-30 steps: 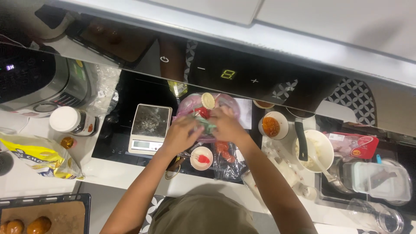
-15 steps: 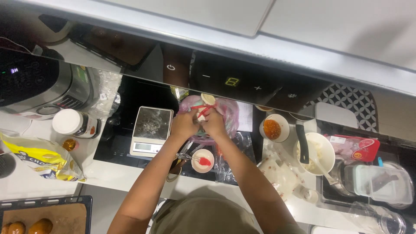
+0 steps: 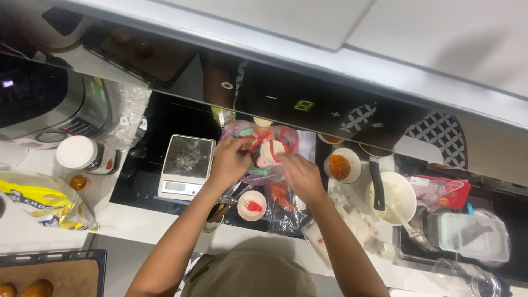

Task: Preparing and molding pastries using a mooncake mold on a baking tray.

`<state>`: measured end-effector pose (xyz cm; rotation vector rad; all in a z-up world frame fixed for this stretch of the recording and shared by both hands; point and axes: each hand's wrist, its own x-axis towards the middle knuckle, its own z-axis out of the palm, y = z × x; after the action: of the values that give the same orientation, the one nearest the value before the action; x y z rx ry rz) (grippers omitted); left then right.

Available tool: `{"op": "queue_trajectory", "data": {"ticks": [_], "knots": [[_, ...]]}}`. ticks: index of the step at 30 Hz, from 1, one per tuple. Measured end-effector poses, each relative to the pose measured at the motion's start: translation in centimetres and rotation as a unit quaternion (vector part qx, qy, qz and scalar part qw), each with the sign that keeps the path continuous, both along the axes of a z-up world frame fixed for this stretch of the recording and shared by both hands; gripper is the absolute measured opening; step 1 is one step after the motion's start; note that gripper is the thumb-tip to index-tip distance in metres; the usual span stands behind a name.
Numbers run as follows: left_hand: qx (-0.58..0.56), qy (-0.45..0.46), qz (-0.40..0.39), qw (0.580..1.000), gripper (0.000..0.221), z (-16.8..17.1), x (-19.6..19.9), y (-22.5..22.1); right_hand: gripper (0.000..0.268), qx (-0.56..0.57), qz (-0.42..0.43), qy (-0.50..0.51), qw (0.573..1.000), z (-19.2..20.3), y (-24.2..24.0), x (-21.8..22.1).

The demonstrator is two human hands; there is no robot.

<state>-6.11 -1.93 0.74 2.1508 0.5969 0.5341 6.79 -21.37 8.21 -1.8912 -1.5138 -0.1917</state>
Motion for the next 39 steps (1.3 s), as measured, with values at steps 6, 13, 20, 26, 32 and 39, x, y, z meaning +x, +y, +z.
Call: {"op": "queue_trajectory", "data": {"ticks": [6,13,20,26,32,39], "knots": [[-0.489,-0.095,-0.038,0.866,0.027,1.9,-0.3,-2.2,0.031,0.017,0.042,-0.008,0.999,-1.6,-0.3,-0.9],[-0.256,-0.037,0.025,0.966,0.035,2.7,-2.3,-0.5,0.040,-0.032,-0.034,0.079,0.996,-4.1,1.6,-1.0],[-0.396,-0.115,0.039,0.910,0.036,7.6,-5.0,-0.6,0.036,-0.079,-0.112,0.037,0.990,-1.7,2.8,-0.9],[-0.469,-0.226,-0.033,0.853,0.046,15.5,-8.6,-3.8,0.039,0.050,0.130,0.594,0.792,5.2,0.6,-4.4],[-0.447,-0.267,-0.055,0.852,0.050,18.0,-11.3,-5.8,0.049,0.046,0.168,0.622,0.763,10.9,0.1,-8.7],[-0.447,-0.242,-0.010,0.861,0.033,18.1,-14.3,-6.7,0.043,0.032,0.133,0.621,0.772,9.3,-0.6,-10.1]]}}
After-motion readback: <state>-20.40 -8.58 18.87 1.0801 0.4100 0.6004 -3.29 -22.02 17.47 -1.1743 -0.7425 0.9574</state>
